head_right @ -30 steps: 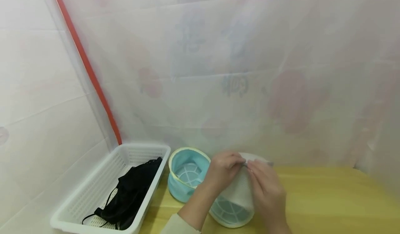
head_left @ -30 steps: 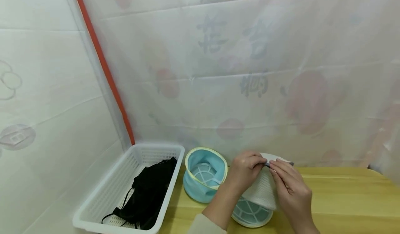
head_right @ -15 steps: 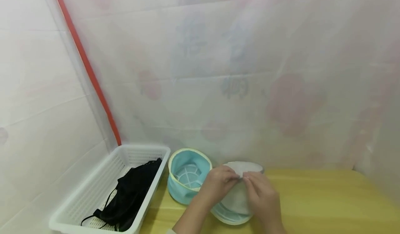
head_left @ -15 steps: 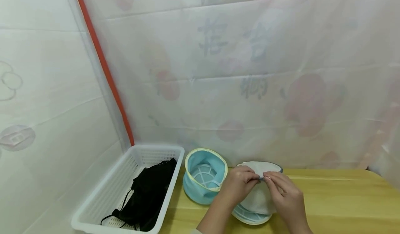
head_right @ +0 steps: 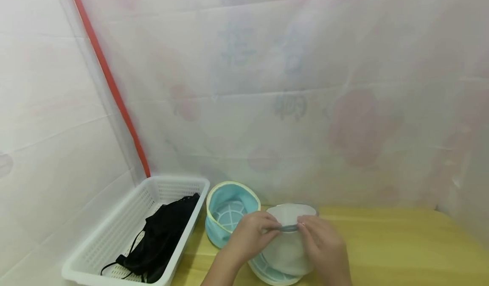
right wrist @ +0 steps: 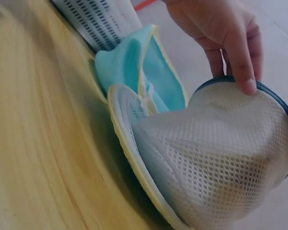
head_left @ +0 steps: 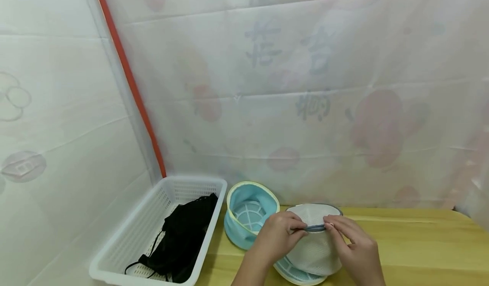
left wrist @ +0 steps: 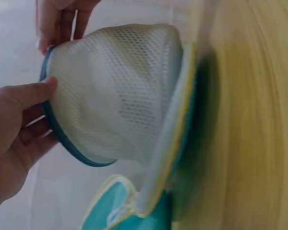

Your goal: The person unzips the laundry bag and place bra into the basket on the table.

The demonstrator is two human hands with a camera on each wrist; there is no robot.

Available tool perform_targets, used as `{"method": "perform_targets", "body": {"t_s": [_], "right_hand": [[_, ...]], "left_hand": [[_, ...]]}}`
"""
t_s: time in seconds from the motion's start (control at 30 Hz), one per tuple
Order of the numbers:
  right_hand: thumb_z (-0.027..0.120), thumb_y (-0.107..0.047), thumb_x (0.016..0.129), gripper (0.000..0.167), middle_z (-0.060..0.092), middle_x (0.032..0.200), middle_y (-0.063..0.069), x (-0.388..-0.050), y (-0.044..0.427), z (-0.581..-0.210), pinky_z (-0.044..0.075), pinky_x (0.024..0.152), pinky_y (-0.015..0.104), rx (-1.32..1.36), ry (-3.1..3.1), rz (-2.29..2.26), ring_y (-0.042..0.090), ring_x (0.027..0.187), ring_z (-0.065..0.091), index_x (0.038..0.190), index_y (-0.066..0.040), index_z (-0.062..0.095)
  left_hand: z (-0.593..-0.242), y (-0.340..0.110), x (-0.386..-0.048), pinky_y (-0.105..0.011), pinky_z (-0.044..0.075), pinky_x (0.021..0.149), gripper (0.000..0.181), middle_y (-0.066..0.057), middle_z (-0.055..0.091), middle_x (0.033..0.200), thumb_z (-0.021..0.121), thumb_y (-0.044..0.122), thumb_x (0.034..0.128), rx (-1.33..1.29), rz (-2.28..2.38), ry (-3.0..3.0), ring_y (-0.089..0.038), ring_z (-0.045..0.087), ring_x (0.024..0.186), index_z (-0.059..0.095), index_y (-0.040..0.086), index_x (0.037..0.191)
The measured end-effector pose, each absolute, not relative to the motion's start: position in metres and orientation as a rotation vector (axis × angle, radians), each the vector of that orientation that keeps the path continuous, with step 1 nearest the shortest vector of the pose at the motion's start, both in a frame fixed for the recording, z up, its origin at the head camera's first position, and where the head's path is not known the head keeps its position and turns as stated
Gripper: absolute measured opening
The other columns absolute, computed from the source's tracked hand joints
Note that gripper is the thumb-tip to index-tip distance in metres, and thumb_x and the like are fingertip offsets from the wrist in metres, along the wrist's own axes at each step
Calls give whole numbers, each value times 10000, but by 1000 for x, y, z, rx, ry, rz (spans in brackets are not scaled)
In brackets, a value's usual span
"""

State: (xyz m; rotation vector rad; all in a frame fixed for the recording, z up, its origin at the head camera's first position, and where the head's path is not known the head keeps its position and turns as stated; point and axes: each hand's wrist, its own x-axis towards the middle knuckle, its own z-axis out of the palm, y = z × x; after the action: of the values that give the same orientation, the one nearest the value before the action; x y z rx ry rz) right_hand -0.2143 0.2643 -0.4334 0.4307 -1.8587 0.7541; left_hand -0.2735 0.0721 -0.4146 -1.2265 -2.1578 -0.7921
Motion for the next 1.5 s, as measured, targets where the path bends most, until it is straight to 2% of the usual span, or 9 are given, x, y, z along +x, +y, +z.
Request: {"method": "perform_targets", "body": {"t_s": [0.1,0.27,0.4,0.57,0.83,0.93,1.07,1.17,1.5], "right_hand": [[803,67,705,289,730,972,72,-213,260,-434,420,942,45,515,-1849,720,7,1035,622,968,-52,776],[734,-141,882,124,726,985,60,-212,250,-432,412,981,74,623,-1849,703,68,1022,627,953,-47,772],[639,-285,965,289,725,964,71,-208,251,-428,408,980,65,625,-1836,675,31,1044,621,927,-30,768],[742,-91,864,114,729,957,84,-202,261,-423,412,930,29,531,-1856,664,-51,1066,603,947,-17,768],[778,167,658,388,735,972,78,-201,273,-427,427,863,7,420,-1900,723,-100,1060,591,981,-47,775],[788,141,673,371,731,998,67,-203,269,-428,426,891,20,456,-1899,730,-63,1074,599,989,-53,775],[772,-20,808,167,727,1013,79,-203,261,-426,424,921,34,532,-1869,711,-18,1090,607,975,-36,774],[738,-110,875,141,728,1009,91,-201,257,-422,431,915,38,553,-1849,711,-16,1092,610,980,-21,771],[751,180,717,329,739,973,115,-190,262,-406,468,786,19,322,-1849,817,-112,1000,617,986,-9,772]], "left_hand": [[-409,71,-266,-9,428,734,165,121,715,904,774,306,852,-1235,-782,-2165,44,614,822,802,183,958],[-404,79,-256,1,420,709,111,140,693,832,752,309,876,-1181,-699,-2078,44,598,779,796,207,878],[-405,82,-254,17,389,668,48,142,677,771,791,258,838,-1171,-680,-2044,57,573,719,796,213,820],[-405,81,-254,25,376,661,39,142,682,771,815,249,807,-1206,-681,-2060,64,571,711,803,218,827],[-401,77,-250,17,389,687,72,170,702,806,782,304,847,-1265,-665,-2189,101,569,749,802,237,860],[-399,78,-247,12,379,679,122,159,692,841,767,339,859,-1240,-654,-2204,89,555,751,793,232,911],[-400,82,-244,8,383,678,126,145,679,844,767,331,861,-1189,-655,-2145,66,555,745,789,219,914],[-401,83,-244,-1,407,709,75,143,682,834,776,282,857,-1157,-681,-2098,55,572,750,787,213,884],[-401,82,-247,-55,477,790,48,87,705,864,810,172,815,-1131,-839,-1926,-27,651,818,791,167,859]]}}
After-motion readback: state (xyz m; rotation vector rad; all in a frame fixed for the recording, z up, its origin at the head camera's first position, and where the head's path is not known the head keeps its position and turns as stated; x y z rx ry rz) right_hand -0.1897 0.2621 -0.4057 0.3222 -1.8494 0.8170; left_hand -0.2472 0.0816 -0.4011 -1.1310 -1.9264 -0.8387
